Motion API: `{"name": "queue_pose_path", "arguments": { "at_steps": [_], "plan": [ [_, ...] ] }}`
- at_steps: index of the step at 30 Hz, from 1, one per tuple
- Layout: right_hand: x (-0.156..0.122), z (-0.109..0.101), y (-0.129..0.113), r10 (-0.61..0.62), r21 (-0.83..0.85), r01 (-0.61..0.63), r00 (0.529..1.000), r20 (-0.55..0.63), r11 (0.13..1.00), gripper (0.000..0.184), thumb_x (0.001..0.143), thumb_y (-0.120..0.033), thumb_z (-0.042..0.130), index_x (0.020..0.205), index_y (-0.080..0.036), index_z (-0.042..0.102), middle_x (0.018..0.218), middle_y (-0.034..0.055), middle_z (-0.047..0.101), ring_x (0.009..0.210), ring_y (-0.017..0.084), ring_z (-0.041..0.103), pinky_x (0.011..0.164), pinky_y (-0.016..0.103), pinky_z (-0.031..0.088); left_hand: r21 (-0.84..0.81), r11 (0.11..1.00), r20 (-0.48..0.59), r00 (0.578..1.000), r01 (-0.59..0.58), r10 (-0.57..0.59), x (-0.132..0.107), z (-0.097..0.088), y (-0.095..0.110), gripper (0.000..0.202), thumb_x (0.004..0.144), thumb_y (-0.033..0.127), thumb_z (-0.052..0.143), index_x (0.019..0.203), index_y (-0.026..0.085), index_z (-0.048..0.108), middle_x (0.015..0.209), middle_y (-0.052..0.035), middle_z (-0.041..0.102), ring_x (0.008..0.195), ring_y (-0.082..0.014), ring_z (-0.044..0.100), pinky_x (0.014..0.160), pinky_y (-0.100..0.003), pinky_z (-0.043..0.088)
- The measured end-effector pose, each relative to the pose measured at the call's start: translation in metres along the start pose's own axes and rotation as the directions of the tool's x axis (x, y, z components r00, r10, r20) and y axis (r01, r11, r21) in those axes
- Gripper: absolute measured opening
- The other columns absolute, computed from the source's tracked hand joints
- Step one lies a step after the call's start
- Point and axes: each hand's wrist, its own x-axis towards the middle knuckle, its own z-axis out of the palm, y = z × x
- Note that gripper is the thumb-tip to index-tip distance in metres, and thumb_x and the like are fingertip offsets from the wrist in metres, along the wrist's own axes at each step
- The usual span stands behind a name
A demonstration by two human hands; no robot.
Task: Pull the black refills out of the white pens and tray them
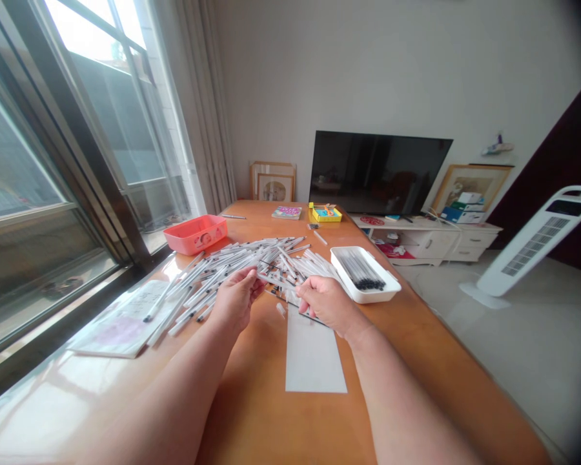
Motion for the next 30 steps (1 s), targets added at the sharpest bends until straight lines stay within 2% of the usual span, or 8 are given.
{"name": "queue_pose_path", "arguments": {
  "at_steps": [6,10,12,14,18,20,24,30],
  "plan": [
    [0.005,-0.012,0.002,-0.037,-0.006,0.037,0.993,-0.109,0.999,0.023,0.084,-0.038,0.059,0.071,-0.019,0.062,0.064,0.0003,0.066,0.053,0.012,0.049,0.054,0.024,0.04,0.022,0.999,0.049,0.998,0.043,-0.044,-0.003,0.005,-0.002,0.049,0.077,0.019,0.08,0.123,0.015,0.061,0.096,-0.0112,0.073,0.086,-0.0192,0.073,0.084,-0.032,0.058],
    [0.011,-0.035,0.006,-0.067,-0.001,0.07,0.947,-0.314,0.998,0.025,0.084,-0.043,0.059,0.075,-0.02,0.063,0.068,0.0006,0.068,0.058,0.014,0.053,0.057,0.025,0.042,0.121,0.992,0.024,0.999,0.023,-0.026,-0.003,0.004,-0.002,0.062,0.076,0.025,0.083,0.131,0.018,0.056,0.105,-0.0133,0.073,0.089,-0.0203,0.074,0.079,-0.03,0.058],
    [0.015,-0.052,0.011,-0.074,-0.058,0.052,0.872,-0.484,0.997,0.027,0.083,-0.047,0.06,0.079,-0.021,0.066,0.071,0.0013,0.069,0.063,0.017,0.057,0.06,0.026,0.042,0.157,0.988,0.02,1.0,0.009,-0.012,-0.002,0.002,-0.002,0.06,0.076,0.028,0.083,0.129,0.018,0.057,0.105,-0.0135,0.073,0.087,-0.0198,0.074,0.078,-0.029,0.057],
    [0.018,-0.072,0.019,-0.094,-0.168,-0.02,0.762,-0.641,0.986,0.029,0.082,-0.049,0.06,0.083,-0.021,0.069,0.077,0.0033,0.071,0.071,0.02,0.06,0.066,0.029,0.044,0.174,0.985,0.015,1.0,0.003,-0.006,-0.001,0.0,-0.002,0.058,0.074,0.03,0.084,0.125,0.018,0.059,0.104,-0.013,0.073,0.086,-0.0191,0.074,0.076,-0.028,0.056],
    [0.019,-0.105,0.032,-0.062,-0.291,-0.337,0.552,-0.831,0.896,0.028,0.082,-0.045,0.057,0.088,-0.024,0.075,0.096,0.0083,0.073,0.087,0.026,0.061,0.079,0.036,0.044,0.192,0.981,0.023,1.0,0.006,-0.011,0.0,-0.001,-0.003,0.056,0.069,0.034,0.086,0.118,0.018,0.063,0.1,-0.0104,0.074,0.083,-0.0172,0.073,0.072,-0.026,0.053],
    [0.019,-0.113,0.036,-0.039,-0.304,-0.472,0.491,-0.87,0.828,0.027,0.082,-0.043,0.057,0.09,-0.027,0.076,0.108,0.0101,0.07,0.102,0.032,0.057,0.088,0.044,0.041,0.197,0.98,0.034,0.999,0.008,-0.015,0.0,-0.002,-0.003,0.054,0.069,0.036,0.086,0.115,0.018,0.064,0.098,-0.0092,0.073,0.082,-0.0166,0.071,0.071,-0.026,0.052],
    [0.019,-0.118,0.045,0.045,-0.284,-0.591,0.479,-0.877,0.755,0.027,0.082,-0.042,0.056,0.091,-0.029,0.078,0.112,0.0128,0.067,0.112,0.039,0.05,0.092,0.056,0.037,0.195,0.981,0.043,0.999,0.02,-0.028,0.003,-0.004,-0.004,0.048,0.069,0.037,0.086,0.109,0.019,0.065,0.099,-0.0092,0.073,0.082,-0.0168,0.07,0.069,-0.026,0.05],
    [0.022,-0.121,0.056,0.107,-0.263,-0.653,0.47,-0.876,0.71,0.03,0.079,-0.039,0.056,0.097,-0.027,0.078,0.118,0.0168,0.064,0.115,0.042,0.047,0.091,0.06,0.037,0.207,0.977,0.035,0.998,0.046,-0.054,0.002,-0.005,-0.003,0.045,0.068,0.04,0.086,0.104,0.02,0.067,0.102,-0.0089,0.073,0.082,-0.0164,0.069,0.069,-0.025,0.049]
  ]
}}
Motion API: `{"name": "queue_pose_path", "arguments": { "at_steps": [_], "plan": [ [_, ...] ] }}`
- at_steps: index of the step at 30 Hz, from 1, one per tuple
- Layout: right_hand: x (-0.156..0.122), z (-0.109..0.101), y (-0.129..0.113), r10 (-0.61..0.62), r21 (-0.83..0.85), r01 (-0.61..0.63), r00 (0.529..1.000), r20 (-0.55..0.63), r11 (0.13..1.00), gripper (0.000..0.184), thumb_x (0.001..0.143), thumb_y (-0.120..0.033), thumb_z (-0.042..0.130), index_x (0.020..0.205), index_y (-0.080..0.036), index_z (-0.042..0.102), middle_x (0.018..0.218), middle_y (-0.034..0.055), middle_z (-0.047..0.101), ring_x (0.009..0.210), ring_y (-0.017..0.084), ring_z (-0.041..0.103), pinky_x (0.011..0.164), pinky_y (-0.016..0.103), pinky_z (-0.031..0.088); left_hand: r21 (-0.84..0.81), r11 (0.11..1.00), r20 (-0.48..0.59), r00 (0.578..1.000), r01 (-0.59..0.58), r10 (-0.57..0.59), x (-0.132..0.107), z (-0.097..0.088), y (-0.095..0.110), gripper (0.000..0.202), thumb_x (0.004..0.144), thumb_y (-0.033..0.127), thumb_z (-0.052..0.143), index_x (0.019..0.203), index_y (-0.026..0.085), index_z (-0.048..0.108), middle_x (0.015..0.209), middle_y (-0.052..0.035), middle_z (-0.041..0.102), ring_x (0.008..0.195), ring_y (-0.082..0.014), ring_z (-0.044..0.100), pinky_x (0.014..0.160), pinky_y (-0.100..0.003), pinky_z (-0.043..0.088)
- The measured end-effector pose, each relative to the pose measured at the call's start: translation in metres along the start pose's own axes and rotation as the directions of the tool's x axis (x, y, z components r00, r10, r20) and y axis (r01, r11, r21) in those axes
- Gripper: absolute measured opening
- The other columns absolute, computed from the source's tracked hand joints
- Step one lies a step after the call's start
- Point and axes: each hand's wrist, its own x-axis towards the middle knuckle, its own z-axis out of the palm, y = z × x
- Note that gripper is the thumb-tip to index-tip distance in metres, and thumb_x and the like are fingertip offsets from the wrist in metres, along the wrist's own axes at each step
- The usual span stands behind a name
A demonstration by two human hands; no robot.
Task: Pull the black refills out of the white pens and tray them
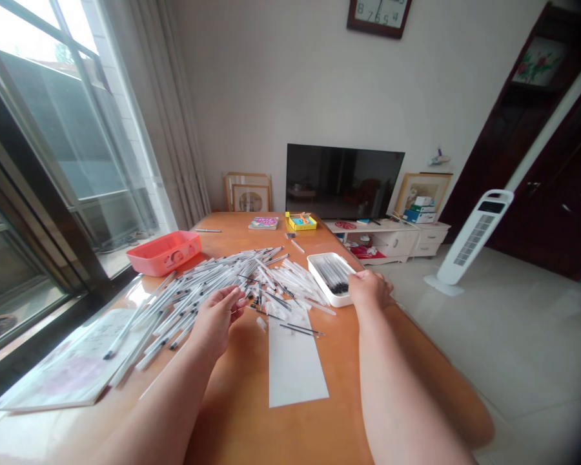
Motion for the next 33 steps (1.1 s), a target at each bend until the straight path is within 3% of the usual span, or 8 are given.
{"name": "queue_pose_path", "arguments": {
  "at_steps": [8,18,23,27,29,31,33],
  "plan": [
    [0.0,0.007,0.003,0.052,-0.03,-0.052,0.999,-0.012,0.998,0.032,0.08,-0.046,0.059,0.1,-0.027,0.075,0.126,0.0174,0.06,0.117,0.044,0.047,0.092,0.062,0.037,0.0,1.0,0.026,0.999,0.021,-0.021,-0.006,0.003,0.004,0.05,0.063,0.043,0.088,0.101,0.017,0.067,0.095,-0.0089,0.074,0.079,-0.0161,0.07,0.067,-0.026,0.047],
    [-0.004,0.005,0.001,0.053,0.085,-0.045,0.994,-0.098,0.995,0.033,0.086,-0.033,0.047,0.106,-0.031,0.074,0.132,0.012,0.059,0.119,0.04,0.046,0.094,0.057,0.037,0.007,1.0,0.0,1.0,-0.02,0.02,0.0,-0.002,0.003,0.047,0.069,0.043,0.084,0.104,0.017,0.067,0.102,-0.0097,0.072,0.082,-0.0156,0.069,0.071,-0.026,0.049],
    [-0.01,0.004,-0.008,-0.098,0.156,0.132,0.973,-0.21,0.979,0.031,0.086,-0.033,0.049,0.106,-0.025,0.072,0.121,0.0128,0.065,0.113,0.034,0.051,0.095,0.047,0.039,-0.013,0.999,-0.045,0.998,-0.032,0.032,-0.001,-0.002,0.009,0.046,0.067,0.038,0.085,0.103,0.016,0.067,0.094,-0.0083,0.073,0.073,-0.0128,0.066,0.066,-0.024,0.047],
    [-0.021,0.005,-0.02,-0.303,0.28,0.387,0.905,-0.3,0.879,0.026,0.083,-0.034,0.053,0.094,-0.018,0.07,0.101,0.0129,0.069,0.098,0.028,0.057,0.091,0.039,0.042,-0.003,0.999,-0.09,0.995,-0.034,0.034,0.002,-0.004,0.01,0.045,0.067,0.038,0.085,0.102,0.016,0.067,0.095,-0.0086,0.073,0.074,-0.0132,0.067,0.065,-0.024,0.047],
    [-0.031,0.005,-0.026,-0.359,0.379,0.434,0.898,-0.254,0.818,0.024,0.083,-0.037,0.054,0.09,-0.019,0.068,0.091,0.0097,0.07,0.086,0.026,0.059,0.082,0.037,0.044,0.0,0.999,-0.102,0.994,-0.04,0.04,0.005,-0.006,0.01,0.045,0.067,0.039,0.084,0.102,0.016,0.066,0.096,-0.0088,0.074,0.076,-0.0139,0.067,0.066,-0.024,0.048],
    [-0.043,0.004,-0.033,-0.405,0.466,0.417,0.905,-0.131,0.78,0.023,0.083,-0.039,0.055,0.087,-0.02,0.067,0.081,0.0057,0.069,0.076,0.023,0.059,0.073,0.033,0.044,0.004,0.999,-0.103,0.993,-0.052,0.052,0.007,-0.007,0.009,0.045,0.068,0.04,0.083,0.102,0.017,0.066,0.097,-0.0089,0.073,0.076,-0.014,0.067,0.067,-0.025,0.048],
    [-0.054,0.003,-0.038,-0.487,0.524,0.398,0.872,0.039,0.753,0.02,0.081,-0.038,0.056,0.083,-0.021,0.067,0.078,0.0029,0.068,0.071,0.02,0.058,0.067,0.03,0.042,0.024,0.998,-0.103,0.993,-0.062,0.064,0.006,-0.007,0.009,0.045,0.068,0.04,0.083,0.102,0.017,0.066,0.097,-0.0085,0.073,0.075,-0.0136,0.066,0.067,-0.025,0.047]
  ]
}}
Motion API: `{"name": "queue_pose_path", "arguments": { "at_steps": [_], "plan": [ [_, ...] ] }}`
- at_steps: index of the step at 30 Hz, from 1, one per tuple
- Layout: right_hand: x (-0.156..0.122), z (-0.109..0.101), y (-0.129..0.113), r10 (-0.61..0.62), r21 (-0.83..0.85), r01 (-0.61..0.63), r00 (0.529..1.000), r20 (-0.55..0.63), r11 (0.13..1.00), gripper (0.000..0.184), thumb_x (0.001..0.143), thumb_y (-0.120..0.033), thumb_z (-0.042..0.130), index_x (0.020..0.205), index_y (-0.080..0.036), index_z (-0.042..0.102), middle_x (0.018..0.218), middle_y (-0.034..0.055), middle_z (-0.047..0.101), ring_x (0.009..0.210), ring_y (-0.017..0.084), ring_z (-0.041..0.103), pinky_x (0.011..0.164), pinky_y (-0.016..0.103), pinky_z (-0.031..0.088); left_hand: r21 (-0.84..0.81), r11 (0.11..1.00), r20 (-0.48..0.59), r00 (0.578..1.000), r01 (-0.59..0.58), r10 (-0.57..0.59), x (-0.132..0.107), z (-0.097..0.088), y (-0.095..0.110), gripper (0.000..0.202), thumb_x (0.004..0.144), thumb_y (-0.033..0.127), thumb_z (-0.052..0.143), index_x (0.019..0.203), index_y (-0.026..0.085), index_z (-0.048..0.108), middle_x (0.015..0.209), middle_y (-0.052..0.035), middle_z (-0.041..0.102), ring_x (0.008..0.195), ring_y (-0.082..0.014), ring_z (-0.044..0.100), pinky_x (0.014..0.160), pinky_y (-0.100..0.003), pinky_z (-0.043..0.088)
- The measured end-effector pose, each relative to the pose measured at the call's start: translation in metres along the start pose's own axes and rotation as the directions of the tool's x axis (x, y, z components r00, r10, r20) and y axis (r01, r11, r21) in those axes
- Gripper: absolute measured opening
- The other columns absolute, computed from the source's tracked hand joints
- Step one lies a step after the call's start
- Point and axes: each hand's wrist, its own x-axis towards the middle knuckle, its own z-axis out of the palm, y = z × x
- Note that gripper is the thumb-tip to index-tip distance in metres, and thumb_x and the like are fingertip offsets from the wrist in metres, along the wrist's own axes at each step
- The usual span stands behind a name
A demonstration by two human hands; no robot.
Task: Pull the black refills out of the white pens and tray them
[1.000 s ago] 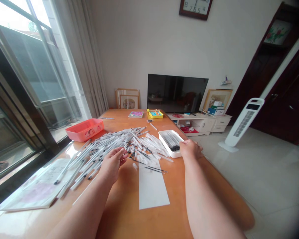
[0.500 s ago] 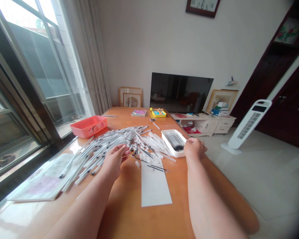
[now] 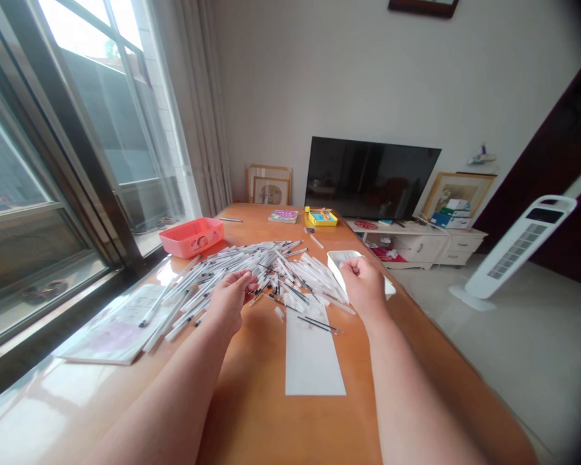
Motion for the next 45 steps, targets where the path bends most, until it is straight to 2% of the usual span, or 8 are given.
{"name": "queue_pose_path", "arguments": {
  "at_steps": [6,10,14,17,20,25,36,45],
  "plan": [
    [-0.017,0.003,-0.012,0.048,-0.006,-0.052,0.856,0.515,0.999,0.011,0.072,-0.029,0.059,0.071,-0.019,0.062,0.066,-0.0024,0.058,0.064,0.014,0.05,0.058,0.025,0.036,0.111,0.993,0.043,0.998,-0.042,0.037,-0.011,0.005,0.005,0.043,0.068,0.042,0.079,0.1,0.016,0.067,0.088,-0.0071,0.071,0.075,-0.0157,0.064,0.068,-0.027,0.045],
    [-0.022,0.004,-0.012,0.091,-0.102,-0.033,0.763,0.64,0.994,0.01,0.069,-0.026,0.058,0.072,-0.018,0.063,0.067,-0.003,0.056,0.064,0.013,0.048,0.057,0.024,0.034,0.183,0.979,0.034,0.996,-0.091,0.086,-0.009,0.004,0.006,0.041,0.069,0.042,0.077,0.099,0.015,0.067,0.087,-0.0076,0.071,0.073,-0.017,0.063,0.069,-0.03,0.045],
    [-0.024,0.009,-0.01,0.098,-0.126,-0.017,0.732,0.674,0.992,0.011,0.07,-0.026,0.057,0.075,-0.018,0.063,0.069,-0.0026,0.058,0.065,0.014,0.05,0.057,0.024,0.035,0.305,0.935,-0.017,0.981,-0.18,0.195,0.003,-0.006,0.003,0.037,0.072,0.04,0.073,0.099,0.015,0.067,0.084,-0.0069,0.07,0.073,-0.0179,0.062,0.07,-0.03,0.045],
    [-0.024,0.012,-0.008,0.096,-0.123,-0.016,0.729,0.678,0.992,0.009,0.07,-0.026,0.057,0.074,-0.019,0.061,0.068,-0.0026,0.057,0.064,0.014,0.05,0.057,0.024,0.033,0.562,0.785,0.023,0.953,-0.262,0.302,0.01,-0.014,0.0,0.025,0.077,0.034,0.066,0.095,0.017,0.068,0.082,-0.0063,0.07,0.075,-0.0193,0.061,0.068,-0.029,0.043],
    [-0.023,0.015,-0.004,0.102,-0.115,-0.034,0.741,0.664,0.993,0.008,0.071,-0.027,0.058,0.071,-0.019,0.058,0.065,-0.003,0.055,0.062,0.014,0.049,0.054,0.023,0.03,0.815,0.505,0.128,0.938,-0.285,0.323,0.012,-0.018,-0.006,0.013,0.079,0.027,0.06,0.086,0.022,0.07,0.08,-0.0046,0.071,0.074,-0.0197,0.06,0.065,-0.029,0.037],
    [-0.022,0.024,0.006,0.108,-0.172,-0.001,0.782,0.614,0.985,0.006,0.07,-0.026,0.058,0.07,-0.02,0.058,0.065,-0.0022,0.057,0.062,0.014,0.051,0.055,0.023,0.031,0.905,0.244,0.271,0.914,-0.349,0.303,0.009,-0.015,-0.014,0.013,0.079,0.023,0.056,0.077,0.024,0.068,0.083,-0.004,0.072,0.074,-0.0199,0.058,0.064,-0.029,0.033],
    [-0.015,0.03,0.015,0.196,-0.484,0.006,0.91,0.366,0.875,0.021,0.078,-0.027,0.059,0.096,-0.024,0.069,0.085,0.005,0.071,0.077,0.02,0.063,0.064,0.027,0.038,0.898,0.213,0.321,0.904,-0.385,0.282,0.004,-0.011,-0.011,0.012,0.082,0.03,0.056,0.08,0.024,0.066,0.083,-0.0032,0.072,0.073,-0.0194,0.058,0.063,-0.029,0.032],
    [-0.019,0.044,0.011,0.158,-0.519,0.12,0.874,0.46,0.846,0.042,0.091,-0.034,0.054,0.131,-0.022,0.061,0.107,0.0142,0.073,0.105,0.028,0.065,0.083,0.033,0.045,0.887,0.254,0.311,0.906,-0.385,0.288,0.001,-0.008,-0.01,0.015,0.084,0.028,0.054,0.08,0.025,0.068,0.083,-0.0054,0.072,0.076,-0.0219,0.06,0.064,-0.029,0.033]
  ]
}}
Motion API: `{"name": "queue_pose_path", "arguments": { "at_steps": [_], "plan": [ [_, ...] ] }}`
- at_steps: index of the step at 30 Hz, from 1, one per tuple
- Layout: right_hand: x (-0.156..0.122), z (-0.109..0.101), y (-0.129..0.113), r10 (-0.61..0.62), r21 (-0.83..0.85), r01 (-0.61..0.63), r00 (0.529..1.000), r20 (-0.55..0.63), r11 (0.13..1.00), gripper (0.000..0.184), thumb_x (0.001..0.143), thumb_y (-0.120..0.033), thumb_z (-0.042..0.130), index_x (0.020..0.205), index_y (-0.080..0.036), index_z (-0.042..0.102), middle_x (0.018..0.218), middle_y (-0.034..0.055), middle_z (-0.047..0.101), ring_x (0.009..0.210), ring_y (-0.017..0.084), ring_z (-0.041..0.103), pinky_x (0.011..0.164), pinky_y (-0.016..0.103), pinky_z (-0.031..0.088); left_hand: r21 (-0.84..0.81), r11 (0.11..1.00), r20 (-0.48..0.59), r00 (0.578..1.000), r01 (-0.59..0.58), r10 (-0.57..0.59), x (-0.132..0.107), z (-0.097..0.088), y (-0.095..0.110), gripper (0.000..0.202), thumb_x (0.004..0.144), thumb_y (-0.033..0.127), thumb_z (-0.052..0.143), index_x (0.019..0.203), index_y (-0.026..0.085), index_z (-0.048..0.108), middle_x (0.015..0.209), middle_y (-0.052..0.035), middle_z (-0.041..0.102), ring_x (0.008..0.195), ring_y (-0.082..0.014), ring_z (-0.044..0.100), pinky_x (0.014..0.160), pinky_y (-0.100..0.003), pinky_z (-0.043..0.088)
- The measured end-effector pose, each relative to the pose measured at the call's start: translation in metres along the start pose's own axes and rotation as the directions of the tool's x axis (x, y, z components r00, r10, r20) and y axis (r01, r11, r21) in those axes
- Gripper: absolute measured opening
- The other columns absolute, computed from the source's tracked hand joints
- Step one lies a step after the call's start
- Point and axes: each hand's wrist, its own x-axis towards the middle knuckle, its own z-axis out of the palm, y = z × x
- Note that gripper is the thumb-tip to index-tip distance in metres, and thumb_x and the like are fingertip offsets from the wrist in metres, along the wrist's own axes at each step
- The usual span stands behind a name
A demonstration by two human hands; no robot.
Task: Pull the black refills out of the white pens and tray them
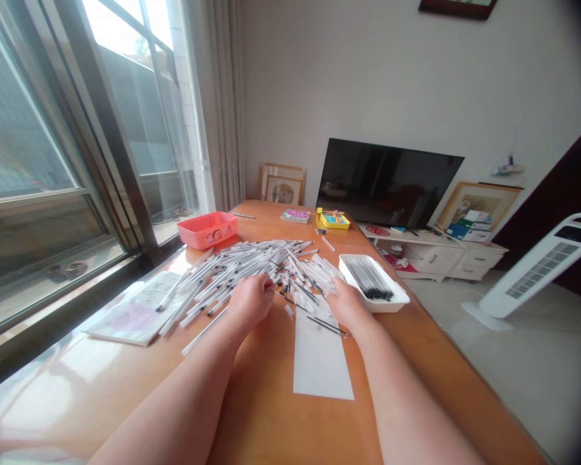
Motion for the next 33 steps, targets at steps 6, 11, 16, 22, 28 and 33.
{"name": "queue_pose_path", "arguments": {
  "at_steps": [6,11,16,22,28,33],
  "plan": [
    [0.004,0.004,-0.014,0.052,-0.077,-0.051,0.999,0.004,0.996,0.042,0.097,-0.038,0.045,0.133,-0.024,0.061,0.105,0.0159,0.073,0.104,0.03,0.066,0.084,0.036,0.045,0.022,1.0,-0.011,1.0,0.01,-0.01,-0.002,-0.001,0.005,0.016,0.084,0.026,0.053,0.078,0.025,0.068,0.079,-0.0059,0.071,0.074,-0.0221,0.058,0.064,-0.029,0.033],
    [0.006,0.007,-0.013,0.058,-0.097,-0.059,0.998,-0.014,0.993,0.037,0.097,-0.044,0.044,0.116,-0.027,0.07,0.106,0.0132,0.073,0.098,0.028,0.067,0.076,0.033,0.044,0.011,1.0,-0.001,1.0,0.002,-0.002,-0.002,-0.002,0.008,0.016,0.085,0.028,0.054,0.078,0.024,0.069,0.08,-0.0061,0.071,0.074,-0.0222,0.058,0.064,-0.029,0.033],
    [0.006,0.006,-0.011,0.078,-0.109,-0.082,0.996,-0.044,0.991,0.03,0.095,-0.041,0.048,0.103,-0.027,0.073,0.095,0.0106,0.074,0.089,0.025,0.067,0.07,0.03,0.041,0.003,1.0,0.007,1.0,-0.001,0.001,-0.002,-0.003,0.011,0.015,0.083,0.027,0.054,0.078,0.024,0.068,0.082,-0.0066,0.071,0.078,-0.0227,0.059,0.065,-0.03,0.034],
    [0.0,0.001,-0.017,0.086,-0.047,-0.088,0.995,-0.043,0.995,0.017,0.085,-0.035,0.058,0.084,-0.026,0.073,0.083,0.007,0.072,0.074,0.022,0.063,0.06,0.029,0.034,-0.035,0.999,0.007,1.0,-0.002,0.002,-0.003,-0.001,0.009,0.017,0.085,0.033,0.055,0.079,0.024,0.068,0.082,-0.0068,0.071,0.076,-0.0224,0.058,0.063,-0.03,0.033],
    [-0.006,-0.001,-0.016,0.038,0.102,-0.031,0.997,-0.063,0.994,0.013,0.08,-0.032,0.06,0.078,-0.025,0.07,0.072,0.004,0.068,0.066,0.018,0.055,0.057,0.027,0.031,-0.129,0.991,0.004,1.0,-0.023,0.024,-0.002,0.003,0.007,0.017,0.085,0.032,0.056,0.078,0.023,0.068,0.078,-0.0051,0.069,0.072,-0.02,0.057,0.063,-0.029,0.032],
    [-0.012,0.0,-0.018,-0.057,0.417,0.064,0.998,-0.028,0.907,0.025,0.081,-0.042,0.058,0.088,-0.022,0.07,0.063,-0.0012,0.058,0.06,0.016,0.049,0.056,0.025,0.034,-0.454,0.888,0.03,0.998,0.07,-0.064,-0.003,0.001,0.014,0.021,0.082,0.039,0.062,0.083,0.021,0.071,0.071,-0.0027,0.066,0.065,-0.0171,0.053,0.06,-0.028,0.033]
  ]
}}
